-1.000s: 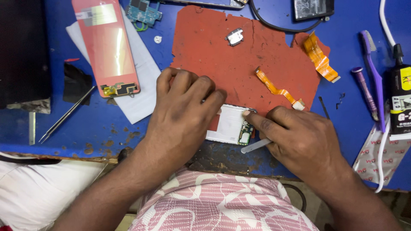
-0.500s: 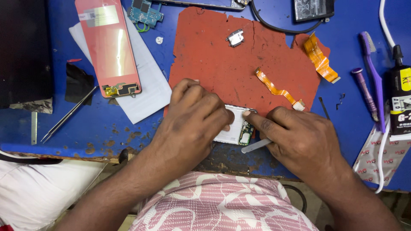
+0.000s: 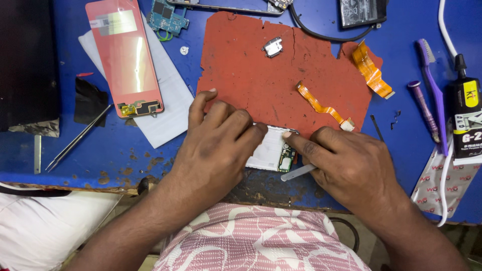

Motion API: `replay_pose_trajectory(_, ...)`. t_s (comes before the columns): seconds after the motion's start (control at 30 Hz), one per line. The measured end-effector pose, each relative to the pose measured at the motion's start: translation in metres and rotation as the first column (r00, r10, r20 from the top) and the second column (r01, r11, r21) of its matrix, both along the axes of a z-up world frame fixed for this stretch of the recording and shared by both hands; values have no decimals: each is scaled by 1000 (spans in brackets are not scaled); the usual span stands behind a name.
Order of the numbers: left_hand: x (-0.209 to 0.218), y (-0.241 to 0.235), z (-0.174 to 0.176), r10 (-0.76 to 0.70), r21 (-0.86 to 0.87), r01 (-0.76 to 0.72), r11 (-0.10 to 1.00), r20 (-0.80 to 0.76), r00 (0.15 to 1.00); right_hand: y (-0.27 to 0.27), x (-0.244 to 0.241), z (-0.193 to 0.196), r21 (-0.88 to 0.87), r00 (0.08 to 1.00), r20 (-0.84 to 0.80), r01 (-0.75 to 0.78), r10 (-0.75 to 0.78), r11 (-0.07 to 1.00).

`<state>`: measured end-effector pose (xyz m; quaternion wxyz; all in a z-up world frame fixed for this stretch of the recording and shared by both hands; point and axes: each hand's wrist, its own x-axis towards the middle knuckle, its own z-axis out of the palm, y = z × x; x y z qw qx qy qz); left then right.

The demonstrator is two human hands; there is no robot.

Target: The person uses tweezers to remove a small component from a disassembled phone chassis, then places a ribbon cable into the chassis and secures it. The person continues to adjust and connect internal components within the phone frame.

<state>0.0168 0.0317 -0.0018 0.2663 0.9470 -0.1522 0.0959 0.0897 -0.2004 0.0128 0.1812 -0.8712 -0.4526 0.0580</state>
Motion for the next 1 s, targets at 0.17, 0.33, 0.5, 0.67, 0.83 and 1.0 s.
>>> replay_pose_trajectory(0.17,5,-10,-2,37,-11,-38,999,-11,999,1,0,1,4,1000,6,-2,2,1000)
replay_pose_trajectory(0.33,17,-18,-9,-36,41,34,999,38,999,1,0,0,22,1000,11,-8,8,1000)
replay_pose_trajectory(0.5,20,-18,-15,-103,112,95,989,60,993,-3,0,-2,23,1000,4,-3,3,1000)
replay_pose_trajectory(0.67,24,-20,-21,-178,173,157,972,113,978,-3,-2,-3,52,999,40,-27,24,998)
replay_pose_trajectory(0.83,29,-20,-22,-206,120,192,974,120,971,-5,-2,-6,36,1000,23,7,-8,999)
replay_pose_trajectory(1.0,32,-20,-24,-176,73,170,983,88,980,-13,-1,-6,190,981,-134,166,-142,968)
